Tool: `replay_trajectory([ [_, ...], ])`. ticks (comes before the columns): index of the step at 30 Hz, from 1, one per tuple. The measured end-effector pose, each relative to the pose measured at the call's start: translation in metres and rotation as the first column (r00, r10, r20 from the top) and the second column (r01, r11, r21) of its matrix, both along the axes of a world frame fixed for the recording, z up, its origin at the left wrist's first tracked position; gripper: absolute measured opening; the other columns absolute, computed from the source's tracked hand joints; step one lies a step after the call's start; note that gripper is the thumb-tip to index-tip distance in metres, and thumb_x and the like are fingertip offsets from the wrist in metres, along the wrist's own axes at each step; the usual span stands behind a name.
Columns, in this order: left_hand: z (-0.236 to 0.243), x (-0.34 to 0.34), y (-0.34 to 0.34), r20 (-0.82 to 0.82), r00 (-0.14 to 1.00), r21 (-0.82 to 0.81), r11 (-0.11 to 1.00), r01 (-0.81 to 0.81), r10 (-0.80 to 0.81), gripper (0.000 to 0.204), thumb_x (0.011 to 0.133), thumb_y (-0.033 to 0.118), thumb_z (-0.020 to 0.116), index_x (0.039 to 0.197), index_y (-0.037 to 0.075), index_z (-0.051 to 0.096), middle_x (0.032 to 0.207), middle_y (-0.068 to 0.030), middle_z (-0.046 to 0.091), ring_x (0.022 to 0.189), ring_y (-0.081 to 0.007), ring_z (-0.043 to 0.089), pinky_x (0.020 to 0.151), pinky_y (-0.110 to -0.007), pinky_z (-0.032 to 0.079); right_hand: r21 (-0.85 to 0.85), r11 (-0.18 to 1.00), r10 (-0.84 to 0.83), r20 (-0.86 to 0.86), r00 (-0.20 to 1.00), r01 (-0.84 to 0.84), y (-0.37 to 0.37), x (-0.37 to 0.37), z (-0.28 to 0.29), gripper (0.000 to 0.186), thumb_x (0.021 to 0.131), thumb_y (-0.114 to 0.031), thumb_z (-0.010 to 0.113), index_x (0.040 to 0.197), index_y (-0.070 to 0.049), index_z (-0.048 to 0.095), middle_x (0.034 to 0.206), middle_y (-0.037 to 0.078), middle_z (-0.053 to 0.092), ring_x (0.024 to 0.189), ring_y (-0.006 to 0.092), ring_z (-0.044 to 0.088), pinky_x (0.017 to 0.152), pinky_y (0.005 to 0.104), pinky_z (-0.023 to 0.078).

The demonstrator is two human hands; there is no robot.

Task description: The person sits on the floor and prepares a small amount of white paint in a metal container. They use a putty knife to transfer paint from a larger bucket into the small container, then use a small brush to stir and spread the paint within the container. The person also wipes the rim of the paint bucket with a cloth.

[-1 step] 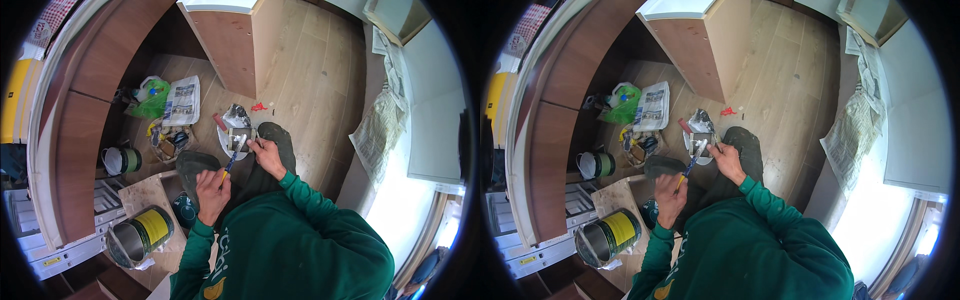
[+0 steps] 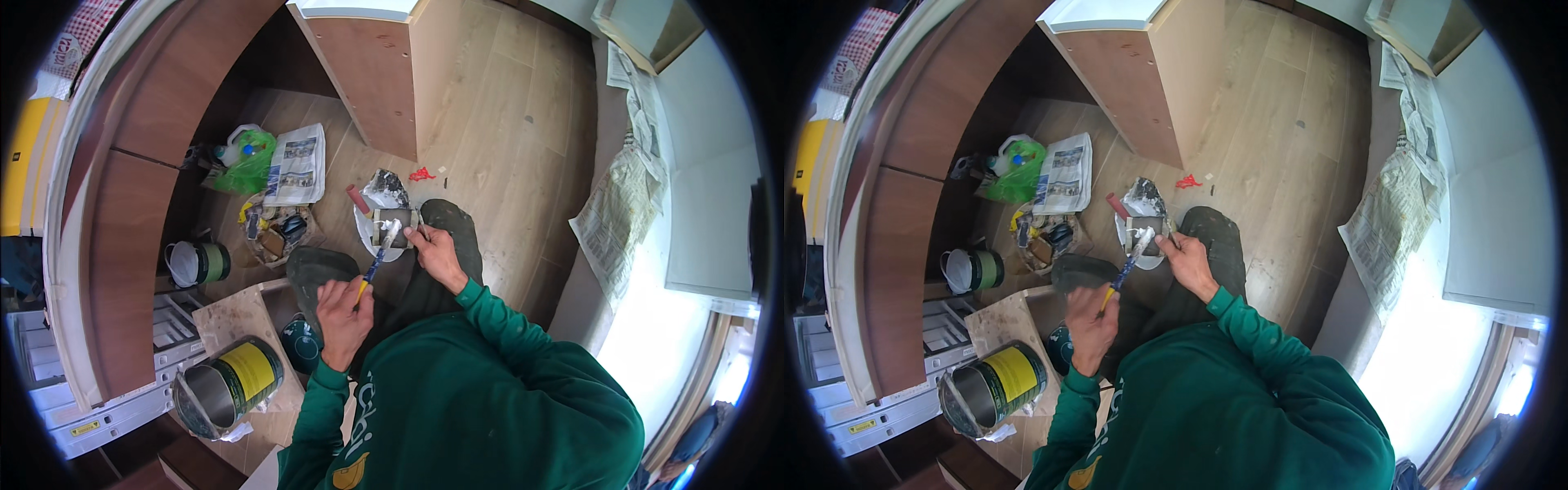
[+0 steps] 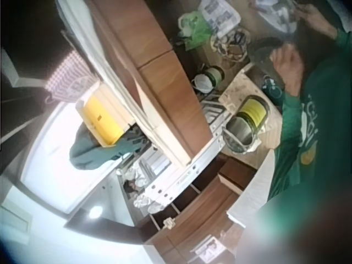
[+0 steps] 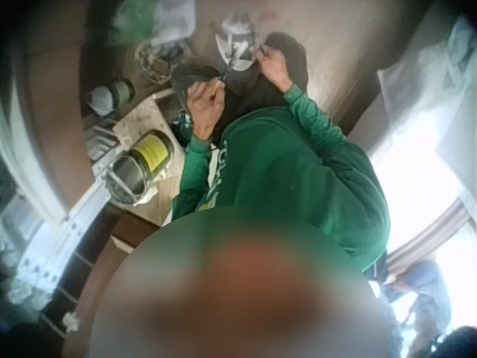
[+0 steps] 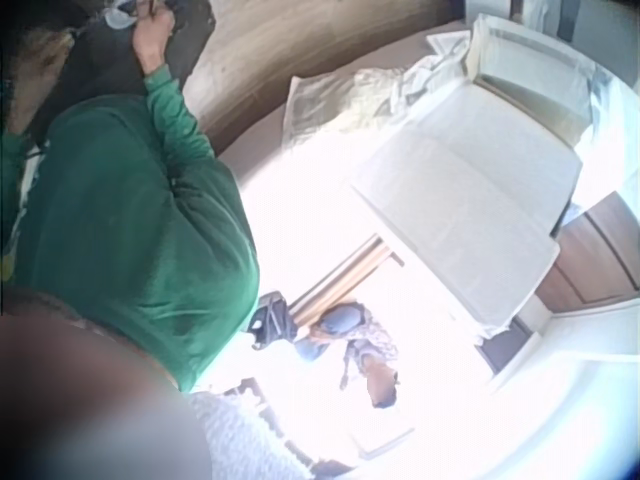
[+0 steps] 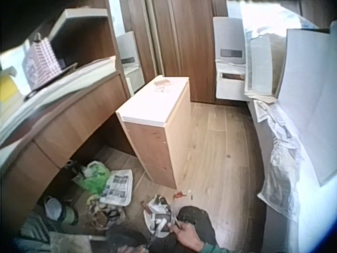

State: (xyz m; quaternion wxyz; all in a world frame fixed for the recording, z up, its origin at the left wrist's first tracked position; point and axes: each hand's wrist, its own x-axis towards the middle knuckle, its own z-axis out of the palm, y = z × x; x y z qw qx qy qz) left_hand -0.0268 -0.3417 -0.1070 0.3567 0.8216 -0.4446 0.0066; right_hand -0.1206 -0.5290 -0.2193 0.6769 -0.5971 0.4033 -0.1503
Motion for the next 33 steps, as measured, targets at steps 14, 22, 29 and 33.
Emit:
replay_trajectory([
  [14, -0.046, 0.011, 0.037, -0.671, 0.682, -0.1, 0.876, -0.473, 0.292, 0.021, 0.087, 0.001, 0.076, 0.108, -0.004, 0.076, 0.08, -0.0066, 0.067, 0.072, -0.0106, 0.062, 0.066, -0.023, 0.048, 0.225, 0.963, -0.174, 0.108, 0.979, 0.146, -0.026, -0.012, 0.0, 0.038, 0.102, -0.032, 0.066, 0.073, -0.008, 0.058, 0.06, 0.0, 0.055, 0.045, 0.0073, 0.045, 0.043, 0.0262, 0.035],
  [22, -0.175, 0.039, -0.036, -0.184, 0.958, 0.249, 0.953, -0.172, 0.221, 0.019, 0.09, 0.02, 0.068, 0.091, 0.003, 0.076, 0.081, -0.0162, 0.069, 0.077, -0.0369, 0.066, 0.073, -0.046, 0.051, 0.155, 0.976, -0.169, 0.093, 0.981, 0.154, -0.04, -0.025, 0.019, 0.038, 0.102, -0.031, 0.066, 0.073, -0.007, 0.058, 0.065, 0.002, 0.061, 0.046, 0.0078, 0.045, 0.043, 0.0251, 0.035],
  [29, -0.207, 0.038, -0.066, 0.051, 0.997, 0.52, 0.854, 0.029, -0.065, 0.025, 0.092, 0.028, 0.065, 0.09, 0.006, 0.077, 0.098, -0.0144, 0.07, 0.103, -0.0326, 0.061, 0.087, -0.049, 0.047, 0.138, 0.968, -0.22, 0.071, 0.973, 0.209, -0.034, -0.034, 0.022, 0.033, 0.101, -0.031, 0.066, 0.081, -0.006, 0.062, 0.064, 0.0, 0.055, 0.047, 0.0086, 0.045, 0.044, 0.0255, 0.033],
  [33, -0.155, 0.025, -0.023, -0.022, 0.999, 0.314, 0.949, -0.026, 0.035, 0.025, 0.093, 0.027, 0.066, 0.102, 0.005, 0.074, 0.098, -0.0131, 0.069, 0.106, -0.0313, 0.06, 0.09, -0.047, 0.045, 0.132, 0.973, -0.198, 0.065, 0.978, 0.188, -0.029, -0.036, 0.02, 0.033, 0.101, -0.031, 0.067, 0.078, -0.01, 0.056, 0.062, -0.003, 0.045, 0.048, 0.0096, 0.042, 0.045, 0.0269, 0.029],
])
